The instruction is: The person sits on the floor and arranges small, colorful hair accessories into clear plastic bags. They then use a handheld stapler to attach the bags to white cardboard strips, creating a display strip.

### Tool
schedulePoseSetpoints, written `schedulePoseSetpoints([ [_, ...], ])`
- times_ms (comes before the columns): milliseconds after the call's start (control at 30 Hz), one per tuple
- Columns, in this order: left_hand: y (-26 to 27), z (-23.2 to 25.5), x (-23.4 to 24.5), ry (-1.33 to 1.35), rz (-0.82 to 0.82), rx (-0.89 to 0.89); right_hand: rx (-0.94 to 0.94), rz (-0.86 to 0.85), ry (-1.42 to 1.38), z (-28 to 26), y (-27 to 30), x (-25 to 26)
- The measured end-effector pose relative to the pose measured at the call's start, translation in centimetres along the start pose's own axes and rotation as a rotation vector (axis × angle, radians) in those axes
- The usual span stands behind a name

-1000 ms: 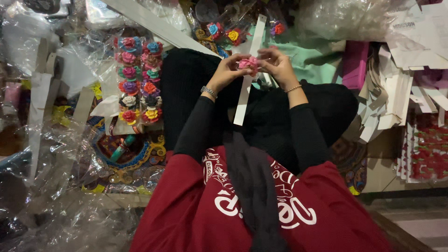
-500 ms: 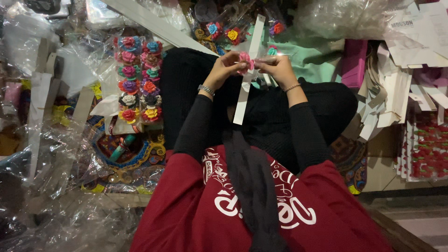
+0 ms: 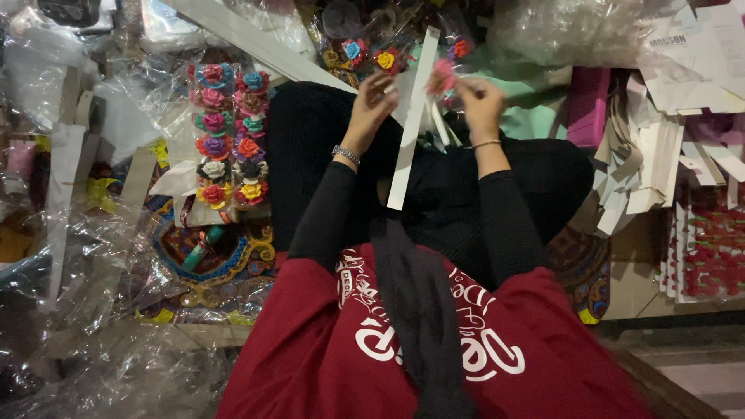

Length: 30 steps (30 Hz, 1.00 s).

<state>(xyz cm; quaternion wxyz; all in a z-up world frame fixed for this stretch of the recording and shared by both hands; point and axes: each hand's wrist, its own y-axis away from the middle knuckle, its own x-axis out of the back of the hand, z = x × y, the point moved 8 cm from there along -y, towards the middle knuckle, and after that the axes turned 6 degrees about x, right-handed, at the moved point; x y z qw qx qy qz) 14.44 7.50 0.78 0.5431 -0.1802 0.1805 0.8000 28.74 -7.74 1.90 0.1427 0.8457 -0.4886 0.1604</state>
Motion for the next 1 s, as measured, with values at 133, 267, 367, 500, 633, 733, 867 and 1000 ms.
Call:
schedulePoseSetpoints([
  [133, -0.3, -2.0, 3.5, 0.119, 0.407, 0.087, -0.122, 0.502, -0.066, 2.0, -0.3, 5.5],
  [267, -0.4, -2.5, 3.8, 0.047, 0.439, 0.123, -0.158, 0.546, -0.108, 2.9, -0.3, 5.7],
  [367, -0.6, -2.7, 3.8, 0.047, 0.432, 0.126, 0.059, 0.479, -0.022, 1.5, -1.2, 4.7],
  [500, -0.8, -2.9, 3.9, 0.048, 0.435, 0.14, 0.158, 0.46, 0.038, 1.0, -1.6, 4.4],
  [633, -1.0, -3.0, 3.9, 0.084, 0.428, 0.144, -0.014, 0.484, 0.002, 2.3, -1.4, 4.6],
  [733, -1.1, -3.1, 3.9, 0.043, 0.402, 0.14, -0.06, 0.411, -0.155, 2.5, -1.2, 4.0],
  [867, -1.2, -2.7, 2.6, 0.002, 0.242, 0.099, 0.045, -0.028, -0.371, 0.6, -1.3, 0.4],
  [1000, -0.9, -1.0, 1.1, 0.015, 0.139, 0.045, 0.176, -0.313, -0.157, -2.2, 0.3, -2.0],
])
